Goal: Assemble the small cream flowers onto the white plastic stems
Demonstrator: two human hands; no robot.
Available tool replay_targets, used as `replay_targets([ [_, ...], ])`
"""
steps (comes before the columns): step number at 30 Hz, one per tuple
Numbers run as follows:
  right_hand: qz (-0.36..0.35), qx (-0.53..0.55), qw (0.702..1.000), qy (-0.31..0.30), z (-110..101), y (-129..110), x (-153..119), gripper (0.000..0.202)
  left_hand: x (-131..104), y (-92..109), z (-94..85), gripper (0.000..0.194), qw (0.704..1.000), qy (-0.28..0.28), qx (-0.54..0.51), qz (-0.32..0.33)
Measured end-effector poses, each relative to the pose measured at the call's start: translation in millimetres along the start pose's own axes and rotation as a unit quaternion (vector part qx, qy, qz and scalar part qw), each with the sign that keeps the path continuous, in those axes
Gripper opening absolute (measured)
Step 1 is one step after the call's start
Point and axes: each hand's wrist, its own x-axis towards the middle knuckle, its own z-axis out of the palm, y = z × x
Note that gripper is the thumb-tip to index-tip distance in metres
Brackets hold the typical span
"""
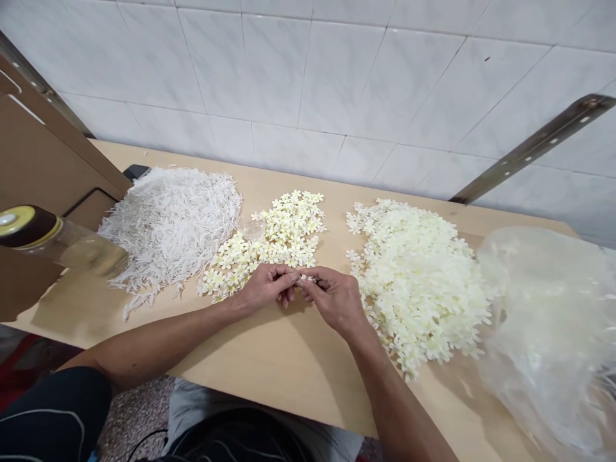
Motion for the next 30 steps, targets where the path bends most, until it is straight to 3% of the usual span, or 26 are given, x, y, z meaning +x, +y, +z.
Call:
replay_targets([
  [7,0.043,0.02,0.998,-0.038,1.5,2.7,4.7,0.052,3.6,4.5,0.0,0.043,0.999,0.03,-0.036,-0.011],
  [11,0.029,0.033,0.999,-0.01,8.2,5.9,4.3,0.053,4.6,1.5,-2.8,0.04,0.998,0.051,-0.013,0.018],
  [19,-0.026,-0.001,0.999,0.044,12.2,15.8,2.7,0.033,-1.1,-5.4,1.7,0.034,0.997,0.068,-0.002,0.027],
  [23,-0.056,-0.086,0.992,0.078,14.5,18.6,3.5,0.029,-3.5,-6.1,4.1,0.033,0.999,0.044,-0.009,0.027],
  [27,-0.105,-0.237,0.962,0.083,17.3,18.2,4.9,0.028,-5.6,-7.0,7.2,0.032,0.998,0.023,-0.014,0.055],
  [30,-0.112,-0.241,0.961,0.07,16.1,13.7,5.7,0.029,-6.0,-6.1,7.5,0.036,0.998,0.013,-0.01,0.066],
])
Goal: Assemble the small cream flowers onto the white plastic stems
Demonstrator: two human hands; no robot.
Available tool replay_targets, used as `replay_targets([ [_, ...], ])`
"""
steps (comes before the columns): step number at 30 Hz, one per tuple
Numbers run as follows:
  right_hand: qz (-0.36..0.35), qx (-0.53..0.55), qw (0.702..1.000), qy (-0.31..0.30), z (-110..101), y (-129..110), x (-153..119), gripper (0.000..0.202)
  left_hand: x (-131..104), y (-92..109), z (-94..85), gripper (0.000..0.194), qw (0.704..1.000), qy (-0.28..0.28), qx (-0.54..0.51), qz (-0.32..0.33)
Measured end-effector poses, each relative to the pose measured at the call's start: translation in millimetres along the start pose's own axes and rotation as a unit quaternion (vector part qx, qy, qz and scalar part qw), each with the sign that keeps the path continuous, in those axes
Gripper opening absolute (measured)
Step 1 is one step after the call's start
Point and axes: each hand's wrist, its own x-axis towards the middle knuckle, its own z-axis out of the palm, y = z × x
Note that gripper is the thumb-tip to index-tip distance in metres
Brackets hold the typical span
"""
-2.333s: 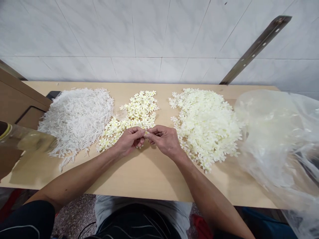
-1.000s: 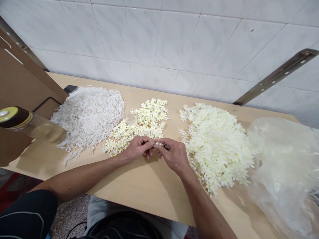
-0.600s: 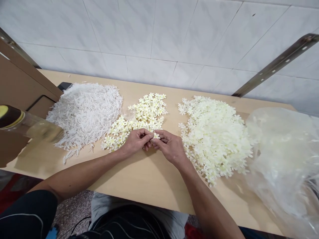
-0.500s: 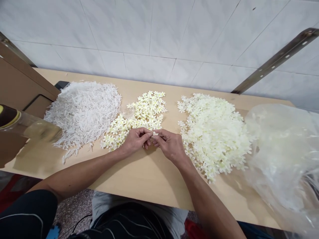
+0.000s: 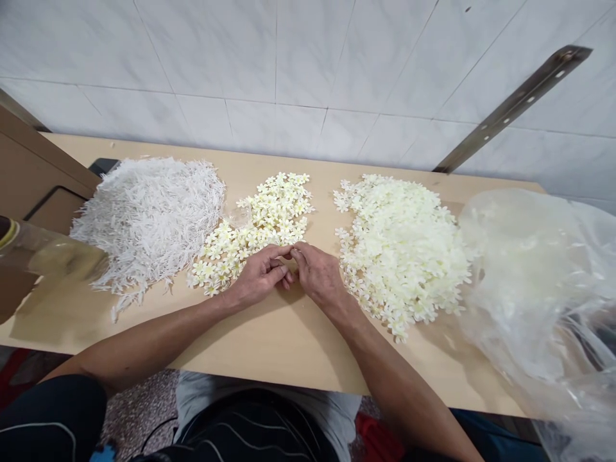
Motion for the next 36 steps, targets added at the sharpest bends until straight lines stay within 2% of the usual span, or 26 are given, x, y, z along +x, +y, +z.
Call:
replay_targets([
  [2,0.038,0.079,0.996,-0.008,-4.6,-2.7,1.1,0.029,0.5,1.4,-1.7,0.038,1.0,0.005,0.024,0.01],
  [6,0.126,0.247,0.959,-0.06,-15.3,-8.9,1.3,0.037,-0.3,4.8,-5.9,0.036,0.988,0.038,0.13,0.075],
  [8,0.133,0.256,0.954,-0.085,-18.0,-11.8,0.7,0.038,-2.4,6.1,-6.2,0.034,0.979,0.046,0.172,0.104],
  [12,0.129,0.254,0.954,-0.09,-14.9,-15.9,-0.2,0.044,-6.9,8.5,-5.1,0.036,0.965,0.045,0.214,0.147],
  [16,0.183,0.367,0.902,-0.134,-8.9,-17.2,-0.5,0.047,-5.2,9.9,-6.7,0.031,0.95,0.046,0.239,0.195],
  [20,0.202,0.438,0.86,-0.165,-7.5,-15.1,0.0,0.051,1.9,7.3,-9.3,0.024,0.942,0.07,0.224,0.239],
  [22,0.195,0.478,0.838,-0.176,-9.5,-13.9,0.6,0.05,4.6,6.6,-9.5,0.021,0.954,0.088,0.191,0.213],
  [24,0.178,0.495,0.829,-0.189,-13.2,-13.4,1.3,0.046,6.2,7.6,-9.1,0.025,0.976,0.096,0.135,0.14],
  [26,0.15,0.471,0.846,-0.198,-16.9,-13.5,2.0,0.042,7.0,9.8,-8.7,0.032,0.991,0.088,0.074,0.066],
  [28,0.121,0.419,0.881,-0.184,-18.5,-13.6,2.4,0.039,7.8,11.8,-9.0,0.037,0.997,0.076,0.029,0.018],
  [31,0.092,0.347,0.928,-0.095,-14.6,-12.3,1.4,0.034,9.7,13.1,-10.6,0.041,0.996,0.077,-0.022,-0.029],
  [33,0.078,0.324,0.942,-0.033,-9.3,-10.3,-0.2,0.041,10.9,13.5,-11.3,0.044,0.994,0.079,-0.052,-0.055],
  [36,0.054,0.283,0.958,0.01,-2.5,-6.7,-2.9,0.04,11.8,14.7,-10.9,0.045,0.991,0.059,-0.088,-0.081],
])
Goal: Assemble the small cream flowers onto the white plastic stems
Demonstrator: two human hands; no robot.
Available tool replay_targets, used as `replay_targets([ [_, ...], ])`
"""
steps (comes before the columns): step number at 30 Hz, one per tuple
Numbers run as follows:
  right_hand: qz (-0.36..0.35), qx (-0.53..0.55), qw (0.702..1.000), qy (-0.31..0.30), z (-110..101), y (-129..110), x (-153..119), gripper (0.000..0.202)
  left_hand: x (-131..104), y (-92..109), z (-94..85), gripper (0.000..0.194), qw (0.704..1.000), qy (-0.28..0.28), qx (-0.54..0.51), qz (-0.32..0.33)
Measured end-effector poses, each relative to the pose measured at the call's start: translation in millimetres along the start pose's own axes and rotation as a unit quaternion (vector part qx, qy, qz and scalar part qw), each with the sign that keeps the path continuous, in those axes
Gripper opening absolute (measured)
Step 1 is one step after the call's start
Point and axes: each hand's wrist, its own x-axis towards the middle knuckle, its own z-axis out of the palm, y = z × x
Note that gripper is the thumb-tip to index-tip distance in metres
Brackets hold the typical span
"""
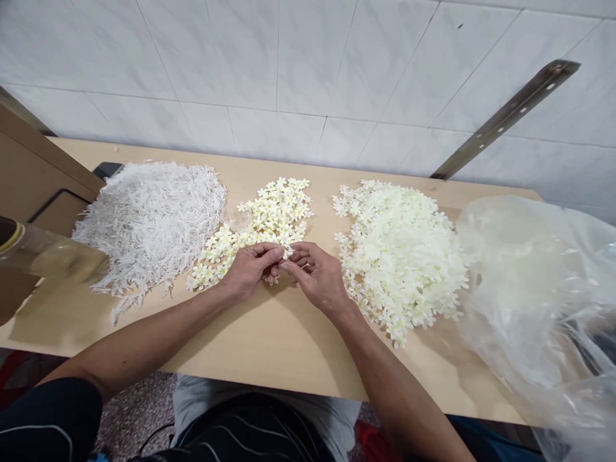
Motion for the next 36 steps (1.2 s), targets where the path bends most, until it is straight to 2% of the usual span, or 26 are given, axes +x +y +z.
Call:
replay_targets([
  [4,-0.065,-0.075,0.994,0.043,0.1,3.5,-1.9,0.025,-0.3,0.6,0.6,0.046,0.999,-0.02,-0.031,-0.036],
  [7,-0.096,-0.089,0.99,0.059,-0.5,2.9,-2.8,0.017,0.4,-1.1,-1.6,0.05,0.996,-0.037,-0.056,-0.054],
  [19,0.02,0.065,0.997,0.021,-2.3,-6.3,4.0,0.03,2.3,1.7,-3.8,0.046,0.991,-0.052,-0.079,-0.09],
  [24,0.025,0.033,0.999,0.035,-0.5,-6.0,1.7,0.03,0.9,3.8,-2.8,0.041,0.99,-0.069,-0.076,-0.095],
  [28,-0.042,-0.055,0.997,0.029,-0.6,-5.1,-0.5,0.028,0.4,2.5,-2.9,0.039,0.993,-0.052,-0.079,-0.074],
  [32,-0.125,-0.158,0.98,0.002,-2.4,-3.7,-1.0,0.035,1.8,0.2,-3.5,0.04,0.995,-0.033,-0.074,-0.063],
  [36,-0.165,-0.211,0.964,-0.005,-3.1,-2.6,-0.1,0.032,3.7,-0.9,-4.2,0.047,0.996,-0.018,-0.068,-0.058],
])
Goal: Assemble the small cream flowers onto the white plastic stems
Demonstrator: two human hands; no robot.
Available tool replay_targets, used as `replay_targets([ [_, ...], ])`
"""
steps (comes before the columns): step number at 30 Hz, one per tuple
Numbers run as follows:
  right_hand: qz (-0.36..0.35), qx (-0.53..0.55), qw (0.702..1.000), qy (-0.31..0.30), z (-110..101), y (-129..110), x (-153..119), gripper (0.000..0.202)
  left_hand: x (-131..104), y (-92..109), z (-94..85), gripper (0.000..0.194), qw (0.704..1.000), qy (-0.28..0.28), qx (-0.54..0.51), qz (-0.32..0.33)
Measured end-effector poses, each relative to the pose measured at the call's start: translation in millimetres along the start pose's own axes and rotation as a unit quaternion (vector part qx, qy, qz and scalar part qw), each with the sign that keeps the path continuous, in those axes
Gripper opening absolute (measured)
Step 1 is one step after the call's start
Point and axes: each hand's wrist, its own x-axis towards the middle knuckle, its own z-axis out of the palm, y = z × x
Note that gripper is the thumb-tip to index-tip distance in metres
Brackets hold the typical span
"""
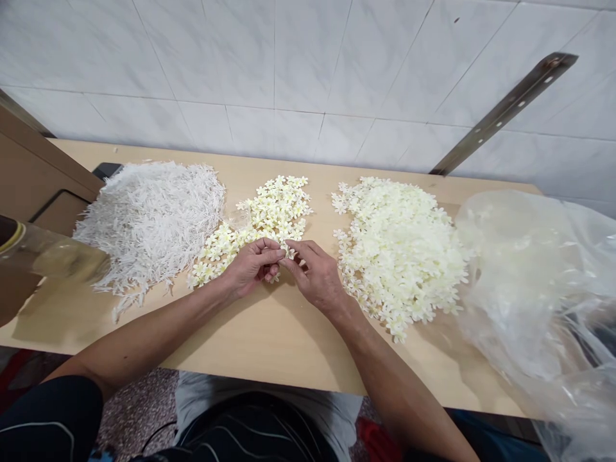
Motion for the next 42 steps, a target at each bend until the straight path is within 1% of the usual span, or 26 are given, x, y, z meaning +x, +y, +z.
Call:
replay_targets([
  [4,-0.03,-0.046,0.998,0.0,1.1,2.0,-0.4,0.027,0.4,0.2,-1.1,0.048,1.0,0.001,0.013,0.003],
  [9,-0.034,-0.076,0.996,0.009,0.2,4.6,-3.5,0.021,-3.3,2.6,1.9,0.044,0.999,-0.001,0.036,0.001],
  [13,-0.046,-0.098,0.994,0.01,-1.6,3.7,-4.8,0.015,-6.0,3.3,5.3,0.042,0.999,-0.029,0.039,-0.006],
  [15,-0.049,-0.114,0.992,0.007,-1.0,3.4,-4.5,0.014,-6.1,2.4,5.6,0.042,0.998,-0.034,0.049,0.002],
  [20,-0.04,-0.119,0.992,-0.003,3.6,7.6,-1.4,0.013,-4.3,-1.1,3.4,0.043,0.996,0.002,0.091,0.019],
  [24,-0.032,-0.099,0.994,-0.018,0.8,9.6,3.5,0.021,-4.2,-0.1,3.6,0.044,0.997,0.016,0.076,0.011],
  [28,-0.038,-0.094,0.992,-0.08,-13.3,-3.7,17.1,0.038,-4.1,2.4,5.2,0.041,0.998,0.035,0.044,0.025],
  [30,-0.049,-0.1,0.991,-0.073,-20.2,-16.9,31.3,0.039,-3.6,1.5,5.7,0.037,0.997,0.043,0.052,0.037],
  [32,-0.075,-0.126,0.988,-0.042,-21.8,-32.6,50.2,0.03,-3.3,-1.1,6.1,0.031,0.996,0.034,0.071,0.041],
  [33,-0.091,-0.144,0.985,-0.036,-19.8,-40.5,60.5,0.027,-3.5,-2.8,6.4,0.028,0.995,0.026,0.085,0.04],
  [34,-0.11,-0.168,0.979,-0.045,-15.7,-47.8,70.8,0.026,-3.9,-4.5,6.7,0.026,0.994,0.019,0.103,0.038],
  [35,-0.131,-0.2,0.969,-0.063,-9.7,-54.0,80.7,0.028,-4.6,-6.1,7.0,0.027,0.991,0.014,0.127,0.037],
  [37,-0.155,-0.268,0.945,-0.108,6.3,-62.1,97.9,0.04,-6.1,-8.7,7.6,0.033,0.985,0.013,0.169,0.041],
  [39,-0.164,-0.317,0.924,-0.14,23.8,-63.8,111.2,0.041,-7.0,-10.7,7.8,0.037,0.98,0.015,0.193,0.049],
  [42,-0.175,-0.348,0.905,-0.17,45.6,-57.7,125.7,0.035,-5.2,-13.1,6.6,0.039,0.978,0.01,0.202,0.05],
])
